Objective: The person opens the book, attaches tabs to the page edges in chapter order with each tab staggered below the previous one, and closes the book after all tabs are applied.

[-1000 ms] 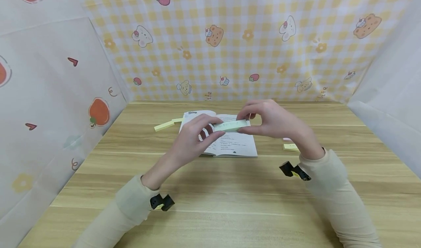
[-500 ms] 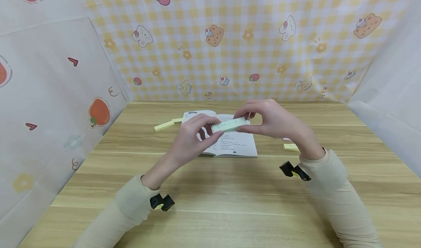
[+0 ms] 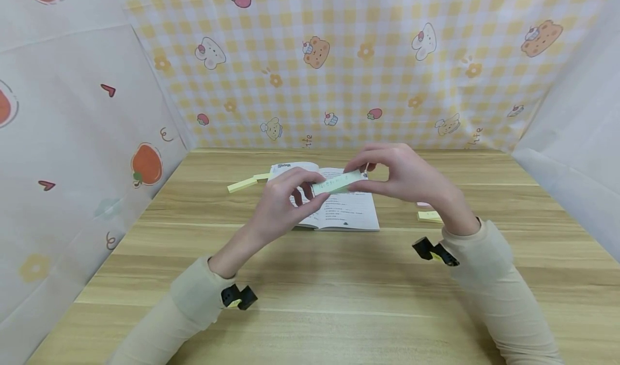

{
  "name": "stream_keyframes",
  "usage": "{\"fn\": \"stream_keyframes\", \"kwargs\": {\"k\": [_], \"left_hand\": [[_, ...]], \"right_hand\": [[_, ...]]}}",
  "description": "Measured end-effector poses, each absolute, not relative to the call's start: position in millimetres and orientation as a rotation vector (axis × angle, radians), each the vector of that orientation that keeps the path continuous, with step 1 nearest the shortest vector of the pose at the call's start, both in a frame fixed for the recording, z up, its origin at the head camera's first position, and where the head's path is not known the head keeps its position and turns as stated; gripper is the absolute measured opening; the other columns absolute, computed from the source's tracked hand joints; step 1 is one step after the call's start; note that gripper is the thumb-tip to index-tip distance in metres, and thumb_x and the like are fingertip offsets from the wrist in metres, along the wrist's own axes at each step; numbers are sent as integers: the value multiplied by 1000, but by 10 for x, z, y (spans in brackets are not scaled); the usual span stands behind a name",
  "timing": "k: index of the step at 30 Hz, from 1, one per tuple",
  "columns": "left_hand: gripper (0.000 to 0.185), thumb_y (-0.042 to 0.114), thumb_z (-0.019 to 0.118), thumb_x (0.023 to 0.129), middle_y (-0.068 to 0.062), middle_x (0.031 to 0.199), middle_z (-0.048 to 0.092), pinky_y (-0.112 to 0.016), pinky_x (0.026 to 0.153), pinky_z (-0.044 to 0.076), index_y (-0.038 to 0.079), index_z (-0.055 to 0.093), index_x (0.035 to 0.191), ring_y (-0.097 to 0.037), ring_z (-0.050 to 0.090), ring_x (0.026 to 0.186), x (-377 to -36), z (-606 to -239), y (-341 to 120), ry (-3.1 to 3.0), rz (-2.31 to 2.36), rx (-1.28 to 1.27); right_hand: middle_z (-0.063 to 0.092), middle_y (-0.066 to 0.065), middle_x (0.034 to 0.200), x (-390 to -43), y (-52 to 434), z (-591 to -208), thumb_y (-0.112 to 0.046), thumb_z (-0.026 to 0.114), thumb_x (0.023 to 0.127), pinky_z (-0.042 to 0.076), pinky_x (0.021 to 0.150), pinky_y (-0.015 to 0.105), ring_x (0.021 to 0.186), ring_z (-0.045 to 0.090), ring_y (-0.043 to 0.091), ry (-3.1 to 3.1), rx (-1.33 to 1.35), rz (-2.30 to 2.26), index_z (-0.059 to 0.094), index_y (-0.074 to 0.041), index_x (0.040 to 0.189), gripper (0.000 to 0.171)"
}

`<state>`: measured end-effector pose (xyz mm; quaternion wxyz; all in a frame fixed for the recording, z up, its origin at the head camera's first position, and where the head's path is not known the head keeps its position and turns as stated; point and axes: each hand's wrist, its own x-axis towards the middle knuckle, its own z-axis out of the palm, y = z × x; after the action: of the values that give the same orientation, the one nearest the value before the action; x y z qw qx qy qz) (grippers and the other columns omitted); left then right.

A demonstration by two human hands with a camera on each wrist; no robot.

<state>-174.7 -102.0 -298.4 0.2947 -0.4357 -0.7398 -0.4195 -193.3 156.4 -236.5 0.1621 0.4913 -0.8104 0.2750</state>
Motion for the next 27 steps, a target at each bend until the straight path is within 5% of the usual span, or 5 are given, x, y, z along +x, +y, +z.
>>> {"fn": "stream_keyframes", "kwargs": {"k": [27], "left_hand": [[22, 3, 80, 82, -5, 90, 68, -21, 57, 51, 1, 69, 101, -10, 60, 70, -1755, -3007, -1025, -2032, -997, -1135]], "right_hand": [[70, -7, 92, -1896, 1463, -2415, -6, 85, 78, 49, 70, 19, 78, 59, 6, -2121, 1465, 833, 76, -8, 101, 25]]}}
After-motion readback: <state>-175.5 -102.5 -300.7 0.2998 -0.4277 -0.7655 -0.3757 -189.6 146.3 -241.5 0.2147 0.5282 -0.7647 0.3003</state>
